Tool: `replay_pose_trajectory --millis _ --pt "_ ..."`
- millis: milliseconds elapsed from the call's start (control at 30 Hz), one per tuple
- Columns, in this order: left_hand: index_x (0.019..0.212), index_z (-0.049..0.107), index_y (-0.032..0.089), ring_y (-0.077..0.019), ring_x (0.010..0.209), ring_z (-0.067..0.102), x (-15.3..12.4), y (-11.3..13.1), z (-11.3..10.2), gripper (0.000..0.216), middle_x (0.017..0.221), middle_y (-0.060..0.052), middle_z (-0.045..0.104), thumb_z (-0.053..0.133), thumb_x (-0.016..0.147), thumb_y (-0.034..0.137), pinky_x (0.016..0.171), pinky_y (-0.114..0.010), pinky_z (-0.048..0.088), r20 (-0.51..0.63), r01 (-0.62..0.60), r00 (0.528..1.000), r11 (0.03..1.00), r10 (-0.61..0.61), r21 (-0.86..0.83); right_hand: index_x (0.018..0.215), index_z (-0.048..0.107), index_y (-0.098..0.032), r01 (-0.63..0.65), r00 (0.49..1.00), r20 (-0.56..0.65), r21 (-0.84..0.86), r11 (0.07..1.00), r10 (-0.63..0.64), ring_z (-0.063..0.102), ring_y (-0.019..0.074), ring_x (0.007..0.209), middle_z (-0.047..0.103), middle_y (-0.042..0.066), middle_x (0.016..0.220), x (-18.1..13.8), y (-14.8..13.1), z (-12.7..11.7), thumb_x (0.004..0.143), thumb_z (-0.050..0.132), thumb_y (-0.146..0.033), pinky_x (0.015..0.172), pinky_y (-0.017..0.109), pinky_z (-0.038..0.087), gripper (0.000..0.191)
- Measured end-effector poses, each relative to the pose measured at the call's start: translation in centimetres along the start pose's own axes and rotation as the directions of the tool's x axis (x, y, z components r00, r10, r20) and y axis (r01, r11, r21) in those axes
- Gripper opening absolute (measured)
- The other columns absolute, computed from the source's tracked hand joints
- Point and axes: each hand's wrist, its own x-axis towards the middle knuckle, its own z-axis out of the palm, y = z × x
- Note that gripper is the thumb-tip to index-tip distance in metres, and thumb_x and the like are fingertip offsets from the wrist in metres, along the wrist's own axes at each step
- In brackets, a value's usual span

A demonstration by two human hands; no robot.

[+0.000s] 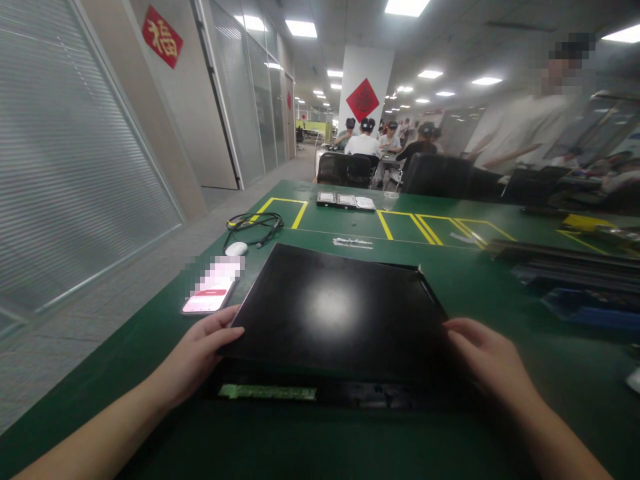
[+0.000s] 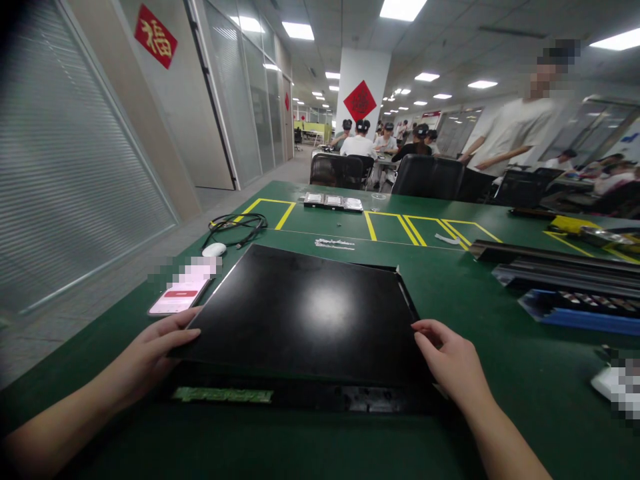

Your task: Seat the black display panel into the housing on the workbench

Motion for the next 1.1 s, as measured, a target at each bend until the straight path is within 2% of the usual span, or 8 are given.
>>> replay_pose_trajectory --millis 300,600,733,1000,1100 --pt "0.109 0.077 0.025 -0.0295 0.101 0.073 0.06 0.03 0.08 0.036 0.117 -0.005 0.079 0.078 0.073 0.032 0.076 -0.031 0.057 -0.012 0.010 1.000 1.000 -0.010 -0.002 0.087 0.076 -0.028 0.012 1.000 -0.009 -0.028 1.000 -0.012 0.072 0.0282 0.082 0.079 0.003 0.090 -0.16 -0.10 -0.12 0.070 0.055 -0.050 0.071 0.038 0.053 0.035" --pt "0.108 0.078 0.026 -0.0302 0.100 0.074 0.14 0.06 0.15 0.038 0.108 -0.005 0.082 0.080 0.071 0.030 0.077 -0.032 0.058 -0.007 0.014 1.000 1.000 -0.014 -0.021 0.090 0.076 -0.027 -0.010 1.000 0.012 -0.049 0.999 0.011 0.071 0.0281 0.081 0.079 0.004 0.092 -0.16 -0.06 -0.01 0.071 0.053 -0.051 0.071 0.038 0.054 0.038" --pt "0.111 0.076 0.025 -0.0320 0.100 0.074 0.08 0.06 0.41 0.043 0.109 -0.006 0.081 0.081 0.069 0.032 0.078 -0.034 0.059 -0.053 0.027 0.998 1.000 -0.027 0.003 0.087 0.076 -0.028 0.023 1.000 -0.008 -0.044 0.999 -0.023 0.072 0.0291 0.086 0.079 0.004 0.092 -0.17 -0.13 0.01 0.070 0.054 -0.050 0.076 0.039 0.054 0.036" --pt "0.111 0.077 0.027 -0.0299 0.098 0.074 0.09 -0.02 0.22 0.042 0.110 -0.005 0.081 0.081 0.069 0.031 0.077 -0.032 0.058 -0.040 0.030 0.999 1.000 -0.031 -0.005 0.086 0.076 -0.028 0.027 1.000 -0.005 -0.030 0.999 -0.027 0.072 0.0281 0.079 0.079 0.003 0.087 -0.26 -0.22 -0.12 0.070 0.055 -0.049 0.072 0.039 0.056 0.034" --pt "0.111 0.077 0.025 -0.0309 0.097 0.075 0.20 -0.10 0.17 0.045 0.111 -0.006 0.081 0.082 0.067 0.031 0.075 -0.032 0.059 -0.064 0.031 0.997 0.999 -0.030 0.014 0.087 0.076 -0.028 0.027 1.000 -0.002 -0.035 0.999 -0.027 0.072 0.0287 0.083 0.079 0.004 0.091 -0.21 -0.23 -0.11 0.070 0.055 -0.049 0.074 0.040 0.056 0.035"
